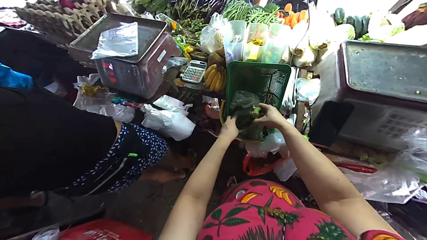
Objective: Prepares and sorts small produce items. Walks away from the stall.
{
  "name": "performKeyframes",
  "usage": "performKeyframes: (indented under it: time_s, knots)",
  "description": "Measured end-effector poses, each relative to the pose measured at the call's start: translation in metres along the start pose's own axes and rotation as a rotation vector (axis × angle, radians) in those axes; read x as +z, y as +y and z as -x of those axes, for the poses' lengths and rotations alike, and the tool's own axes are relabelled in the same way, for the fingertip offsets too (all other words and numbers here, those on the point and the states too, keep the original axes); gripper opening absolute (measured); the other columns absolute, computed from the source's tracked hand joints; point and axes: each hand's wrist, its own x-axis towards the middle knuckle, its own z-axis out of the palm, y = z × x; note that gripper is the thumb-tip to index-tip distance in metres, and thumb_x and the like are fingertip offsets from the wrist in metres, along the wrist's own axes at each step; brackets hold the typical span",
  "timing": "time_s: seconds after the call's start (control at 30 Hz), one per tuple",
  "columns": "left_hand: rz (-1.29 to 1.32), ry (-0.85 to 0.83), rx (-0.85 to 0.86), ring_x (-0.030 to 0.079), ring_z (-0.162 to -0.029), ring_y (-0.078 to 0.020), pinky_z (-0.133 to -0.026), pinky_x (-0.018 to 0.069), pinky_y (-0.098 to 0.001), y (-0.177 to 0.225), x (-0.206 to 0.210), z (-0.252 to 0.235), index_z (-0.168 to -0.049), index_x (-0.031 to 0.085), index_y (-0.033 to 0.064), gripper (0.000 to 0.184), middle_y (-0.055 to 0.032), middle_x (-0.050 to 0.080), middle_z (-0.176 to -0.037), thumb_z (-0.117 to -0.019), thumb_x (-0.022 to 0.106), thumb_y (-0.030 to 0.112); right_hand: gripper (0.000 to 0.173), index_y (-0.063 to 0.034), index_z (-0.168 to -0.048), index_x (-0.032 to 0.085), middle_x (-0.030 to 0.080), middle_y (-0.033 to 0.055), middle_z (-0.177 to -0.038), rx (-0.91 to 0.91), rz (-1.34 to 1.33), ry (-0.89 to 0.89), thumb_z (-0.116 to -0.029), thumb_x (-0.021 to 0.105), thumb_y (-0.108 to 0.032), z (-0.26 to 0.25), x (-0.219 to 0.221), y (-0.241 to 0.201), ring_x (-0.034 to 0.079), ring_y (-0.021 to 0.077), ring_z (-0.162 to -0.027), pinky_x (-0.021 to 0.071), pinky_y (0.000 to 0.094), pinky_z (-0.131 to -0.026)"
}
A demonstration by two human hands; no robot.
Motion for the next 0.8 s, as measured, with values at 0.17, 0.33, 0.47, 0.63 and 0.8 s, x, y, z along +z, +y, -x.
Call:
performKeyframes:
  time_s: [0.17, 0.33, 0.47, 0.63, 0.8]
  knots:
    - [0.385, 0.359, 0.244, 0.052, -0.134, -0.0347, -0.109, 0.0470, -0.0488, 0.013, 0.005, 0.026, -0.133, 0.066, 0.0074, 0.041, -0.0216, 0.046, -0.151, -0.0994, 0.066, 0.031, 0.044, -0.0034, -0.124, 0.059, 0.070, 0.0148, -0.105, -0.079, -0.740, -0.002, -0.0841, 0.076, 0.005, 0.038, -0.022, -0.012, 0.073, 0.0248, -0.082, 0.0641, 0.0409, -0.075]
    - [1.408, -0.028, 0.305, 0.062, -0.121, -0.0229, -0.104, 0.0518, -0.0425, 0.064, 0.000, 0.073, -0.148, 0.049, 0.0079, 0.048, -0.0119, 0.060, -0.138, -0.1130, 0.030, 0.035, 0.038, -0.0066, -0.125, 0.058, 0.073, 0.0098, -0.097, -0.233, -0.951, -0.140, -0.0885, 0.067, -0.008, 0.079, -0.012, -0.020, 0.071, 0.0194, -0.078, 0.0625, 0.0356, -0.073]
    - [1.423, 0.067, 0.303, 0.065, -0.114, -0.0201, -0.099, 0.0544, -0.0395, 0.081, 0.007, 0.087, -0.143, 0.053, 0.0102, 0.042, -0.0097, 0.066, -0.127, -0.1133, 0.032, 0.031, 0.033, -0.0080, -0.128, 0.056, 0.073, 0.0103, -0.097, -0.204, -1.042, -0.038, -0.0963, 0.059, -0.014, 0.102, 0.010, -0.022, 0.072, 0.0190, -0.079, 0.0617, 0.0330, -0.067]
    - [1.332, 0.302, 0.379, 0.063, -0.113, -0.0135, -0.099, 0.0527, -0.0333, 0.086, 0.016, 0.086, -0.135, 0.058, 0.0097, 0.029, -0.0040, 0.065, -0.127, -0.1101, 0.045, 0.018, 0.027, -0.0051, -0.127, 0.059, 0.073, 0.0131, -0.102, -0.115, -1.170, 0.021, -0.1006, 0.058, -0.010, 0.116, 0.016, -0.019, 0.074, 0.0240, -0.088, 0.0638, 0.0379, -0.074]
    - [1.188, 0.271, 0.455, 0.067, -0.095, -0.0123, -0.086, 0.0583, -0.0321, 0.082, 0.015, 0.078, -0.123, 0.063, 0.0087, 0.020, -0.0039, 0.068, -0.109, -0.1074, 0.052, 0.015, 0.017, -0.0055, -0.117, 0.065, 0.070, 0.0098, -0.102, -0.087, -1.172, 0.044, -0.1017, 0.060, -0.010, 0.109, 0.008, -0.016, 0.070, 0.0201, -0.086, 0.0622, 0.0368, -0.076]
